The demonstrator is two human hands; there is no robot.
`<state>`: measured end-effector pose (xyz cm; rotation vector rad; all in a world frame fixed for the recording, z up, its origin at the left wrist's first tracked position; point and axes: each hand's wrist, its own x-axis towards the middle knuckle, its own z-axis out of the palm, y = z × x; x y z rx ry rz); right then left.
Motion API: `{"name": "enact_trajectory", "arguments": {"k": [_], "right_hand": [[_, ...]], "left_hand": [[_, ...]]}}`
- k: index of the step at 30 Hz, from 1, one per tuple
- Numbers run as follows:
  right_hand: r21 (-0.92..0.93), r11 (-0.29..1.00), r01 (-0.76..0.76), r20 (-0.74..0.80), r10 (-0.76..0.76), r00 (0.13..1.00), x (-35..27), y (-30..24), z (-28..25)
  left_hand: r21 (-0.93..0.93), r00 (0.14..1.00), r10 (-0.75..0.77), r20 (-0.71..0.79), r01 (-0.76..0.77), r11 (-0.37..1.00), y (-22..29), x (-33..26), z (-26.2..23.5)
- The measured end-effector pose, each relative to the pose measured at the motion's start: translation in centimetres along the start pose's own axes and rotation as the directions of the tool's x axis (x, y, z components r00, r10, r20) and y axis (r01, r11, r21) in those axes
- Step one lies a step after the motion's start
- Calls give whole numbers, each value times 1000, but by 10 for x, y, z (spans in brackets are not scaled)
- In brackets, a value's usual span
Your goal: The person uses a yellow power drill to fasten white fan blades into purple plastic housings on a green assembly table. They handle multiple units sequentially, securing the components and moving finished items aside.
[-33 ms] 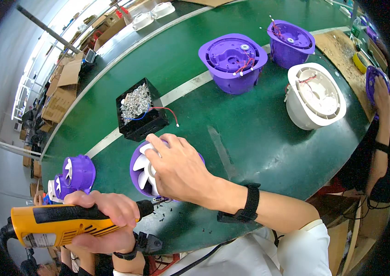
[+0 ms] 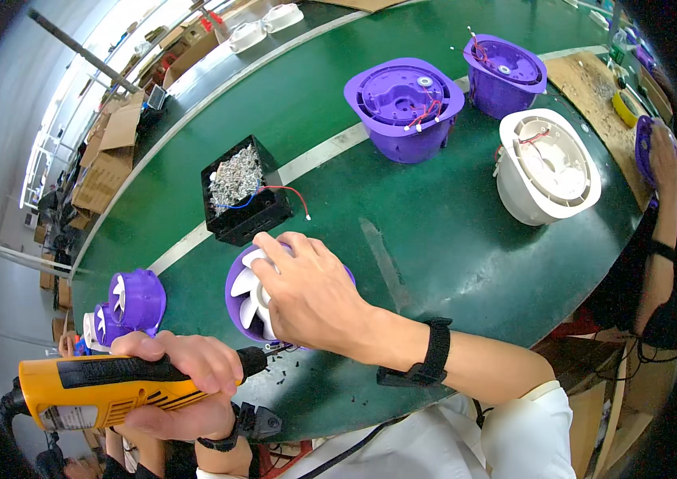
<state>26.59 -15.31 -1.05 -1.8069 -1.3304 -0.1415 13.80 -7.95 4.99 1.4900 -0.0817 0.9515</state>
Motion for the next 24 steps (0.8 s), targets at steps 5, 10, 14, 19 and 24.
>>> {"name": "enact_trajectory", "arguments": {"k": [5,10,14,19,24], "right_hand": [[-7,1000,29,-26,-30,999,1,0,1],[10,1000,3,2,-3,1000,1,-3,1],[2,1000,-1,-2,1,1000,0,-4,1],[-24,1000,-6,18,6,1000,0,-6,1],[-37,999,6,-11,-6,1000,0,-10,0]], "left_hand": [[24,1000,-18,22,18,1000,2,3,4],[83,998,-59,-7,59,995,9,4,10],[-84,989,-144,-21,142,986,8,3,5],[-148,988,-153,0,152,977,8,0,1],[16,985,-165,-50,166,986,9,0,6]]}}
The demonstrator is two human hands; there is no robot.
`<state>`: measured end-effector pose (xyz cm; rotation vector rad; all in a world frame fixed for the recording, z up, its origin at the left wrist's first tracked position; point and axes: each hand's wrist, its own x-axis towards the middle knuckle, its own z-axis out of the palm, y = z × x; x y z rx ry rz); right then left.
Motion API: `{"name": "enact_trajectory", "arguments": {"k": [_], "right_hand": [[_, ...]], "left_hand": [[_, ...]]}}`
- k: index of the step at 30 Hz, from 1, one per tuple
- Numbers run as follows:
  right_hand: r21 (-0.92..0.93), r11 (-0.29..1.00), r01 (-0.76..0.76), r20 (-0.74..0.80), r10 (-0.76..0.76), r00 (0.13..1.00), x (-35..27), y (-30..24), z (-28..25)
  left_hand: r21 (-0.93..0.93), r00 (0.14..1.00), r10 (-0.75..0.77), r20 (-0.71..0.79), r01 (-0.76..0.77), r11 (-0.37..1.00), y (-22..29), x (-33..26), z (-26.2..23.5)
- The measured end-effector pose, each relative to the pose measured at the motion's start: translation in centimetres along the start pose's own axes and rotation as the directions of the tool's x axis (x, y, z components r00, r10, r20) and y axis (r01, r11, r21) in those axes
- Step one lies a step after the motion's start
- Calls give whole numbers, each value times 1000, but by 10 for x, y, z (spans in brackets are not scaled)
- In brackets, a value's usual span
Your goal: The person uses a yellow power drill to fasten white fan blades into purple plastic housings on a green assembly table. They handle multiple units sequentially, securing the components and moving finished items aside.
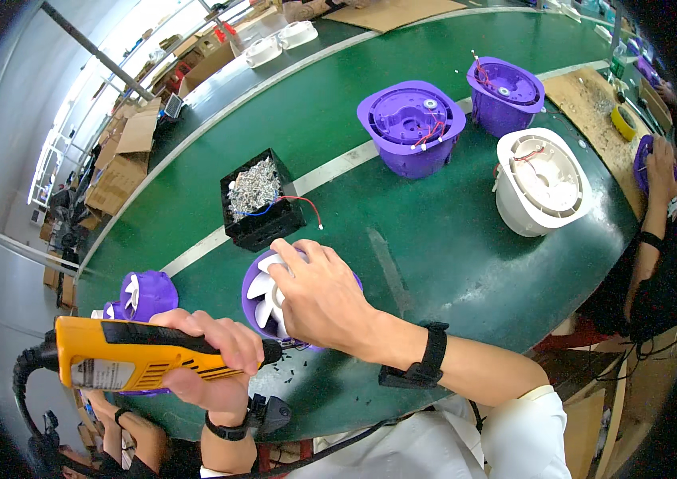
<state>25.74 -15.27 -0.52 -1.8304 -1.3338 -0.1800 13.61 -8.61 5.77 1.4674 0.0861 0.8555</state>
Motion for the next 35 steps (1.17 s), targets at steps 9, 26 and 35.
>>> {"name": "enact_trajectory", "arguments": {"k": [9,26,35], "right_hand": [[-73,996,-43,8,44,999,0,-4,-2],[482,750,-453,307,339,889,14,37,-12],[646,540,-539,560,145,816,12,60,0]], "left_hand": [[-37,996,84,-23,-85,996,8,2,-7],[-40,947,246,-208,-259,965,19,-8,-33],[-186,953,284,-103,-298,936,20,-24,-47]]}}
